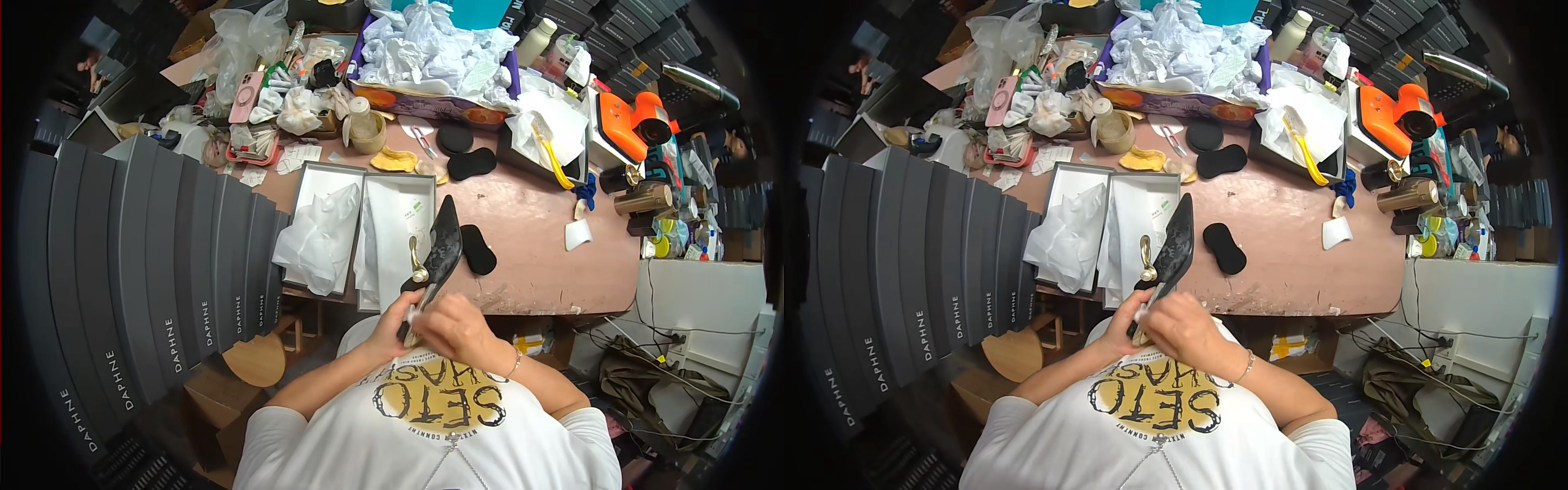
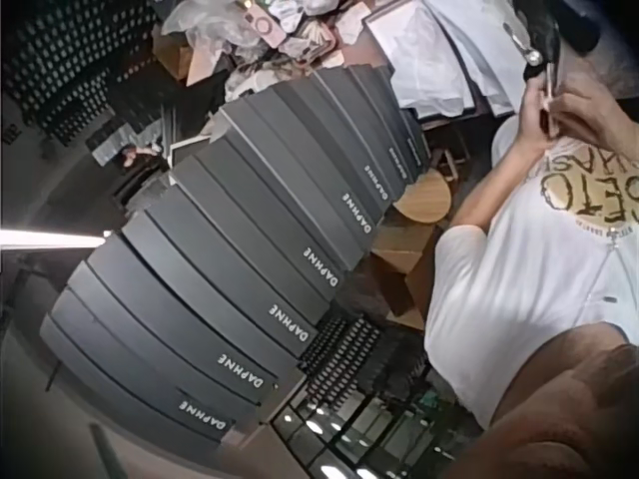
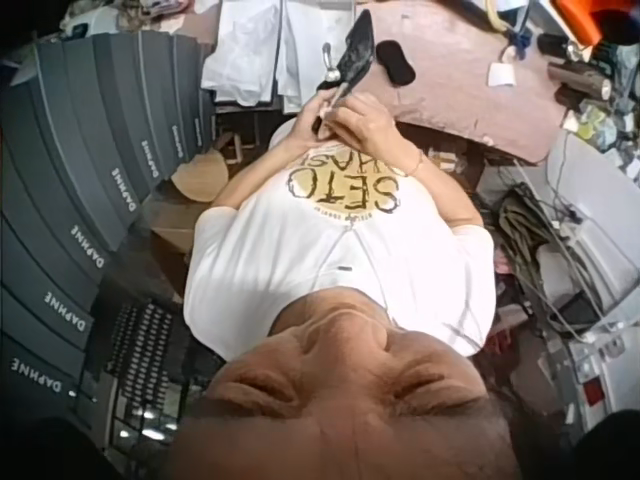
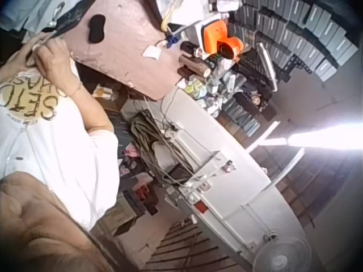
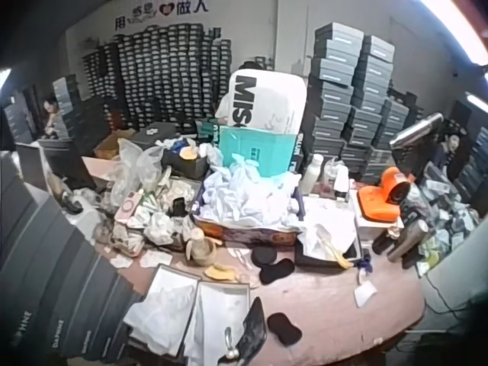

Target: Packing high-heeled shoes into boxes with tissue paper and protective padding.

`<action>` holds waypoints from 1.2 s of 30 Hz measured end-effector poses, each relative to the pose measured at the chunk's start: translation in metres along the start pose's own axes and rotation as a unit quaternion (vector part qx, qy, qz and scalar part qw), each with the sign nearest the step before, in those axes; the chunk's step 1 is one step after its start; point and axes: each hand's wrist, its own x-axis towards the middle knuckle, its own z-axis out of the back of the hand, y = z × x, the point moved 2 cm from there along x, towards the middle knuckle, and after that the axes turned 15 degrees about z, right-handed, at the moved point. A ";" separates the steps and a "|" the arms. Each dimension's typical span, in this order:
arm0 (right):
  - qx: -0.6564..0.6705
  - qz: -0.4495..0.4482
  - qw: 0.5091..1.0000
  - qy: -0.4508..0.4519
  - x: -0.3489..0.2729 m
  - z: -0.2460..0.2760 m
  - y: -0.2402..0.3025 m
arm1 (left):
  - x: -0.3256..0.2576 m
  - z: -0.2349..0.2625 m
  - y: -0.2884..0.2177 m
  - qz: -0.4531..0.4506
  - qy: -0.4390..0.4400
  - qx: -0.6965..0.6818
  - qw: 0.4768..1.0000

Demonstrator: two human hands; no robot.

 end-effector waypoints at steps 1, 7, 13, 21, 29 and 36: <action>0.021 0.029 0.999 0.019 -0.002 -0.003 0.005 | 0.001 0.002 0.001 0.038 0.045 -0.099 0.993; -0.014 0.009 1.000 0.021 0.002 -0.002 -0.003 | -0.004 -0.006 -0.001 0.059 -0.073 -0.117 0.989; -0.073 -0.029 0.997 0.022 0.010 0.004 -0.013 | -0.006 -0.002 0.000 0.060 -0.101 -0.088 0.989; -0.080 -0.029 0.996 -0.008 0.008 0.014 -0.017 | -0.006 0.008 -0.001 0.080 -0.022 -0.114 0.990; 0.170 -0.228 0.948 -0.143 -0.001 0.025 -0.009 | -0.005 -0.002 -0.004 0.048 -0.067 -0.096 0.992; 0.065 -0.067 0.996 0.008 0.004 0.001 0.009 | -0.010 -0.004 -0.001 0.060 -0.059 -0.127 0.988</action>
